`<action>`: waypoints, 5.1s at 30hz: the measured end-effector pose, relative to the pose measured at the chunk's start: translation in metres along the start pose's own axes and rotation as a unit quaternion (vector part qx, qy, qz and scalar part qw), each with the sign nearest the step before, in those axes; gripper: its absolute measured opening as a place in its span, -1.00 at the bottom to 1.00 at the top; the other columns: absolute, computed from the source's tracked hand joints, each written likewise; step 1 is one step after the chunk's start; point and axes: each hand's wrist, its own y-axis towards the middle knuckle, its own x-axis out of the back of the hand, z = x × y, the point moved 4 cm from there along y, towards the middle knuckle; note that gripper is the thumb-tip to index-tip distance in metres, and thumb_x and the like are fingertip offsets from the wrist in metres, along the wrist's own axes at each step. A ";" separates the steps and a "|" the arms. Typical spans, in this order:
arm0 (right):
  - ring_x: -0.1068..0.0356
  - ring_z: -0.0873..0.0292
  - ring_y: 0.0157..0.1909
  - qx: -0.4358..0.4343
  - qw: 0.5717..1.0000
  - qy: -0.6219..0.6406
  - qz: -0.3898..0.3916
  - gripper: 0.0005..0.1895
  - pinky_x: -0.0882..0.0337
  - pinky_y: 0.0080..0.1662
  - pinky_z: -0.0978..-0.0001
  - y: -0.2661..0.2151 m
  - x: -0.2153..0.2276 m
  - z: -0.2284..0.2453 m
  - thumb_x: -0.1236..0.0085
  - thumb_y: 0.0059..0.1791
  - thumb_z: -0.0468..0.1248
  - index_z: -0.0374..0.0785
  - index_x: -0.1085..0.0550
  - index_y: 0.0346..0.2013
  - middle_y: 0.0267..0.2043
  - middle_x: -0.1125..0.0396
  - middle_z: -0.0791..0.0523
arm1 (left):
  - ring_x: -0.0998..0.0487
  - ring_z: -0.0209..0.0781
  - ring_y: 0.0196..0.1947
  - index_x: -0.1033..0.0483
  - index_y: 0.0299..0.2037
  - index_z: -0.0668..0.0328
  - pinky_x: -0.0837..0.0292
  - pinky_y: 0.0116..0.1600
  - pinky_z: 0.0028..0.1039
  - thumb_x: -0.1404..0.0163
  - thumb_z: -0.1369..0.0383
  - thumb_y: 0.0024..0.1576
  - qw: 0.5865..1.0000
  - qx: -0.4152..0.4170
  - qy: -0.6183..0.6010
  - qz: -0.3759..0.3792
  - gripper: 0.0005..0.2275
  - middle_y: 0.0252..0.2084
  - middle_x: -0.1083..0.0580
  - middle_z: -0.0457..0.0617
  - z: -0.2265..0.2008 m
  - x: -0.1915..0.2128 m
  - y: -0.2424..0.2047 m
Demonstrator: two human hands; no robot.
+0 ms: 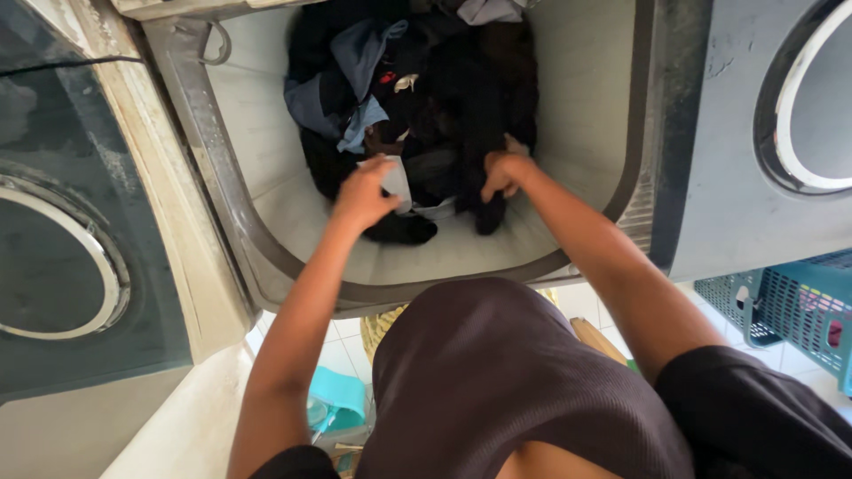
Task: The person reaches into the washing machine to handle clothes, swirling the water and items by hand before rearranging the clothing inside the tub.
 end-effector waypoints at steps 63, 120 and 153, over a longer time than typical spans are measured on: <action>-0.26 -0.23 0.32 0.058 0.823 0.271 -0.496 -0.09 -0.34 0.29 0.13 -0.059 0.066 -0.032 -0.52 -0.13 -0.16 -0.30 -0.23 0.39 0.33 -0.20 -0.20 | -0.57 0.13 0.07 -0.65 -0.04 0.08 -0.50 0.14 -0.17 -0.29 0.02 -0.23 0.966 0.173 0.037 0.188 -0.46 0.02 -0.57 0.13 0.073 -0.178 0.060; -0.45 -0.23 0.09 0.118 0.936 0.064 -0.324 -0.33 -0.49 0.11 -0.03 -0.027 0.018 0.057 -0.25 -0.09 -0.24 -0.12 -0.36 0.34 0.09 -0.43 -0.16 | 0.15 0.18 0.55 0.09 0.51 -0.49 0.18 0.34 0.58 -0.28 0.01 -0.07 0.922 0.301 0.082 0.228 -0.06 0.60 0.24 -0.19 0.051 -0.084 0.054; -0.34 -0.15 0.30 -0.077 0.987 0.070 -0.123 -0.50 -0.32 0.26 -0.21 0.005 -0.031 -0.024 -0.15 0.00 0.01 -0.14 -0.53 0.16 0.28 -0.37 -0.02 | -0.19 0.16 0.45 -0.37 0.34 -0.27 -0.11 0.37 0.31 -0.26 0.15 -0.02 0.993 0.100 0.059 -0.014 -0.36 0.60 0.08 -0.08 0.035 -0.042 0.169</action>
